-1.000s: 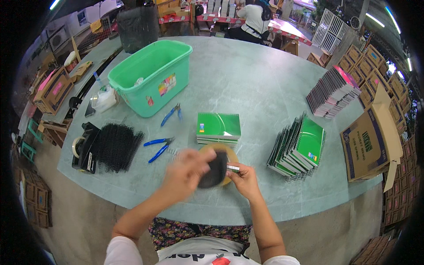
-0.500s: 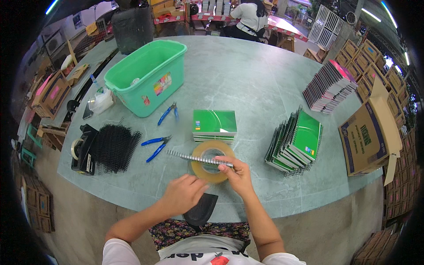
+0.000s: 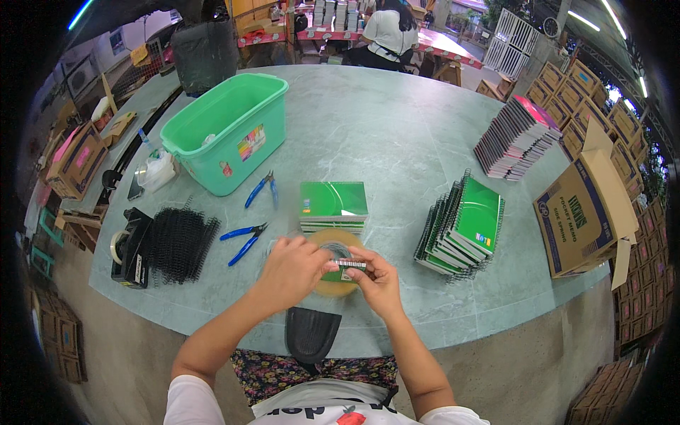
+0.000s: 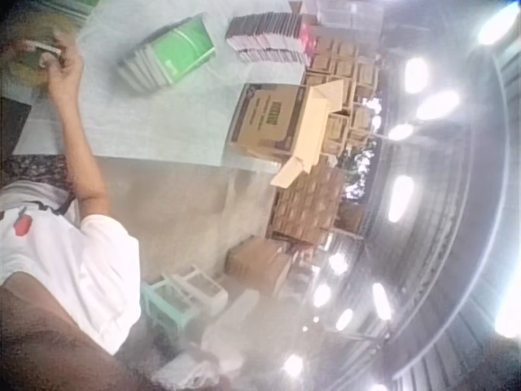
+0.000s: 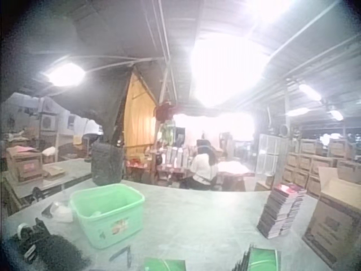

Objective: The person threads a plastic spiral spine through the holes of green notebooks by hand, occasionally using pliers to trim or adjust the wire and applying tape to the ends.

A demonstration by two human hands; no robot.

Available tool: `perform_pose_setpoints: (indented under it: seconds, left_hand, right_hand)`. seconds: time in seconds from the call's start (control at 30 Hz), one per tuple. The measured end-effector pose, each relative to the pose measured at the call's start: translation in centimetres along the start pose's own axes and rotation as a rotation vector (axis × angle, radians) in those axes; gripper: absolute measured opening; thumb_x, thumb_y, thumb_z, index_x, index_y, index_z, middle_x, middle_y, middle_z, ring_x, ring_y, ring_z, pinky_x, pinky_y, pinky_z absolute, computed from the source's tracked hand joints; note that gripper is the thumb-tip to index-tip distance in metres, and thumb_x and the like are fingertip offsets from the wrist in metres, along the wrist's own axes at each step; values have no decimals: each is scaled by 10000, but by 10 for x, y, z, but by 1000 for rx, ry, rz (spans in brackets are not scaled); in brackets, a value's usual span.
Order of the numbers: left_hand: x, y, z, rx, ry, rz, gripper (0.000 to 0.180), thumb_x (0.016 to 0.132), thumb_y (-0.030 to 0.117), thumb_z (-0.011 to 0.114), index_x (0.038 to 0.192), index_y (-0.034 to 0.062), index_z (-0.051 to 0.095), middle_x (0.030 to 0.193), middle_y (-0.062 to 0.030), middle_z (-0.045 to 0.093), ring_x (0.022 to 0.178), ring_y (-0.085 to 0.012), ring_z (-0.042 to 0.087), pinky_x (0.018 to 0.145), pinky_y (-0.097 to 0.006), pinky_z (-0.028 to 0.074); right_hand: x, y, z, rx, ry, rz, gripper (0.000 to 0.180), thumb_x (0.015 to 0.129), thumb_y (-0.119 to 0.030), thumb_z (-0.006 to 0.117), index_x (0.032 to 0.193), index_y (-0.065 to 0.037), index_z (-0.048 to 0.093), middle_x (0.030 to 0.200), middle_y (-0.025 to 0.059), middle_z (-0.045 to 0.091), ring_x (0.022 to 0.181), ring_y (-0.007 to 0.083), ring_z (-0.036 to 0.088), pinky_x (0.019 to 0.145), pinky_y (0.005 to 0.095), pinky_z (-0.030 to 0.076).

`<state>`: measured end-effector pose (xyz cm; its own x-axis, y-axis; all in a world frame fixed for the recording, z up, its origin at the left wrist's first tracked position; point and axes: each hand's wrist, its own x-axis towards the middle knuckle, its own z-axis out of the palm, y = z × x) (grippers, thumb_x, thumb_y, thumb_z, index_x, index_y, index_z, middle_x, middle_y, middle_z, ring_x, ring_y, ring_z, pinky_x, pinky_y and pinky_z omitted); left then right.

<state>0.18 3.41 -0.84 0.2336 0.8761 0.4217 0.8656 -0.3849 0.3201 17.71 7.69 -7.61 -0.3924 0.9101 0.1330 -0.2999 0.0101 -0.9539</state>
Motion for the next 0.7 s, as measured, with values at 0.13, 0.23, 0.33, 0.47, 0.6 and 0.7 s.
perform_pose_setpoints:
  seconds: [0.13,0.23,0.33,0.47,0.6,0.7]
  left_hand:
    - [9,-3,-1,-108,-119,-25,285,797,282,645,992,77,606,899,-69,599,869,-259,550,748,-387,376]
    - [13,-1,13,-141,-107,26,303,789,267,647,1020,75,606,907,-82,606,891,-268,555,775,-383,380]
    - [16,5,22,-156,-87,98,279,766,223,655,987,59,608,891,-95,603,889,-278,556,791,-386,391]
    - [23,16,28,-219,-79,146,217,746,160,643,916,29,610,874,-105,594,859,-290,555,761,-400,421]
    - [21,10,37,-230,-13,190,186,729,126,627,887,29,615,809,-97,577,812,-285,547,708,-401,429]
    - [24,13,39,-258,-12,165,154,716,111,639,851,44,602,810,-88,568,812,-294,543,693,-406,433]
  right_hand:
    - [-2,5,-11,-261,8,44,143,829,-42,658,956,24,663,845,49,676,764,66,589,665,217,469]
    - [-4,8,-11,-419,50,-36,143,811,-78,693,919,14,673,763,13,668,689,48,563,620,219,453]
    - [-4,5,-9,-451,68,-16,115,808,-72,673,902,-7,688,778,64,691,715,70,592,642,253,473]
    - [-3,14,-19,-493,33,-20,141,818,-45,615,936,6,672,797,81,690,700,69,585,615,251,464]
    - [-4,20,-20,-468,31,-24,144,817,-24,583,939,11,652,785,100,675,676,79,583,578,262,454]
    - [-4,19,-15,-509,81,-105,94,828,-22,574,884,21,636,711,43,627,665,59,542,574,243,438]
